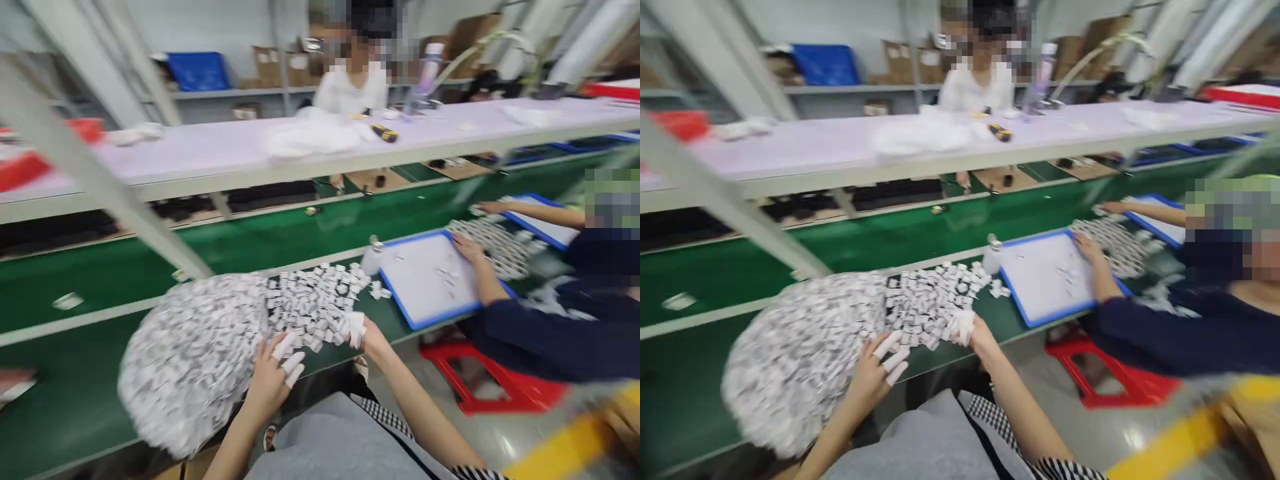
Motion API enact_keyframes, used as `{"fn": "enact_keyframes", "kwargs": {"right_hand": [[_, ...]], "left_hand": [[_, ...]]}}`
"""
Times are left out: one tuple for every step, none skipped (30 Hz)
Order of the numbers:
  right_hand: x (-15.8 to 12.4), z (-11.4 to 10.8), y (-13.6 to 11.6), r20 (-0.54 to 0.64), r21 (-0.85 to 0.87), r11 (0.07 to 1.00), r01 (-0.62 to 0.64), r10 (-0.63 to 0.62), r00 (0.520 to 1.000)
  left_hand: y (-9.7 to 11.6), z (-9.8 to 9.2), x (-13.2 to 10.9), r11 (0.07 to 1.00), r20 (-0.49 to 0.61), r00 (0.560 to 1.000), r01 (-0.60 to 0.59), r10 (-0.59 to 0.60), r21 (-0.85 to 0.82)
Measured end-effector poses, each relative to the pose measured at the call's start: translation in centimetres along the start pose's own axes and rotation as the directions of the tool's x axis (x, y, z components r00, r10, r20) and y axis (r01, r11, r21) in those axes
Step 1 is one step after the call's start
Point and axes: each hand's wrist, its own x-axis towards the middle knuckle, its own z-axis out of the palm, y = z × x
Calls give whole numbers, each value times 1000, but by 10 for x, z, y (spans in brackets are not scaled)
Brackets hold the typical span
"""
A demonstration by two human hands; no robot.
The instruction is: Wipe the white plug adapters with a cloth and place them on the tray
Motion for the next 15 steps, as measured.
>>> {"fn": "enact_keyframes", "kwargs": {"right_hand": [[15,-27,-8,-107,12,1000,11,-10,994],[29,-55,-17,-217,17,999,30,-26,976],[41,-81,-26,-314,15,999,51,-44,948],[53,-106,-34,-398,8,997,71,-62,915],[64,-127,-43,-463,0,996,87,-78,883],[75,-144,-52,-509,-9,994,106,-95,855],[86,-157,-60,-542,-17,992,125,-114,832],[96,-167,-67,-565,-23,989,148,-135,814],[104,-173,-73,-580,-28,984,175,-158,799],[111,-177,-78,-590,-29,978,205,-182,786],[115,-180,-81,-597,-26,971,238,-206,775],[116,-180,-82,-601,-18,963,271,-227,766],[115,-180,-81,-601,-5,954,299,-242,761],[110,-179,-77,-598,12,947,321,-250,761],[103,-178,-70,-592,34,942,335,-251,766]], "left_hand": [[-1,12,0,999,-16,1000,-17,17,-29],[-1,24,-2,999,-29,1000,-11,10,-53],[1,35,-5,998,-25,1000,5,-7,-70],[3,45,-9,997,-13,1000,19,-20,-78],[6,54,-13,997,11,999,33,-32,-75],[10,61,-17,997,45,998,41,-39,-66],[14,67,-20,998,83,996,45,-40,-52],[17,71,-21,998,123,992,47,-42,-38],[20,73,-21,998,158,986,52,-47,-28],[22,74,-20,998,188,981,64,-58,-26],[23,74,-18,996,218,973,89,-80,-32],[23,73,-15,990,268,956,134,-116,-51],[22,72,-14,978,340,927,194,-156,-78],[22,70,-12,961,427,884,257,-190,-105],[21,69,-12,940,517,830,317,-210,-128]]}}
